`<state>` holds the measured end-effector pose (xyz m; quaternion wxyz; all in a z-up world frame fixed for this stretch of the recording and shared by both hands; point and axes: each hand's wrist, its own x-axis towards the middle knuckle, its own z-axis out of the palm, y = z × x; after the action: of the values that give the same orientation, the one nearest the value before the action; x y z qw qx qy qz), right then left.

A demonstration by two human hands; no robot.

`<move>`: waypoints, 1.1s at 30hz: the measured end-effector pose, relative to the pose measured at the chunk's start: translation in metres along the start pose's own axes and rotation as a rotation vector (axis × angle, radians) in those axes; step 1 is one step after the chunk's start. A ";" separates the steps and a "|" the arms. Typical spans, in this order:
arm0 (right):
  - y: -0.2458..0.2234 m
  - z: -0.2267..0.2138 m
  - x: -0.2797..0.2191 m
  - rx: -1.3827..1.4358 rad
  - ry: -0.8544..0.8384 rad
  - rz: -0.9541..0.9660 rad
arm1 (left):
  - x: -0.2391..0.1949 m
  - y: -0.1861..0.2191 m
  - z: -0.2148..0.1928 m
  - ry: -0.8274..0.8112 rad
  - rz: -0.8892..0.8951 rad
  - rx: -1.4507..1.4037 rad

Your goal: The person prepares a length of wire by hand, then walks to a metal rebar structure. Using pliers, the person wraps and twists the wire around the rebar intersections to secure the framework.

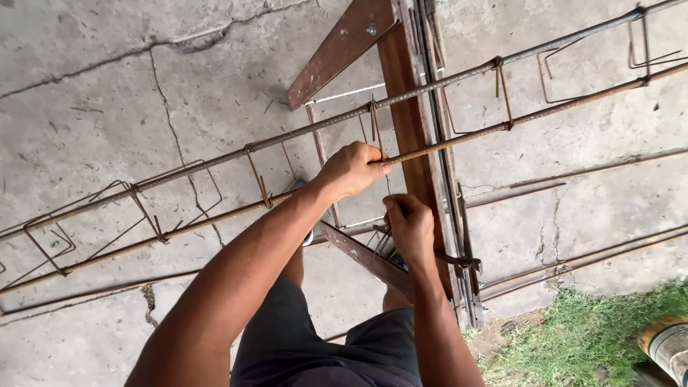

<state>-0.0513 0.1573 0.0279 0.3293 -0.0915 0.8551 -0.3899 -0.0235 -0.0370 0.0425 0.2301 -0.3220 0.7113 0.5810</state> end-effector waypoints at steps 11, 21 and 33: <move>-0.044 0.004 -0.016 -0.249 0.016 -0.156 | 0.011 -0.020 0.006 0.012 0.101 -0.016; 0.015 0.033 -0.116 0.415 0.375 0.068 | 0.029 -0.039 0.017 0.053 0.274 -0.007; 0.060 -0.039 -0.065 0.163 0.693 -0.144 | 0.019 -0.009 0.002 -0.035 0.023 0.023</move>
<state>-0.0200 0.2486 0.0352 -0.0024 0.0125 0.8734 -0.4868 -0.0300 -0.0396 0.0225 0.2397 -0.3008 0.7175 0.5808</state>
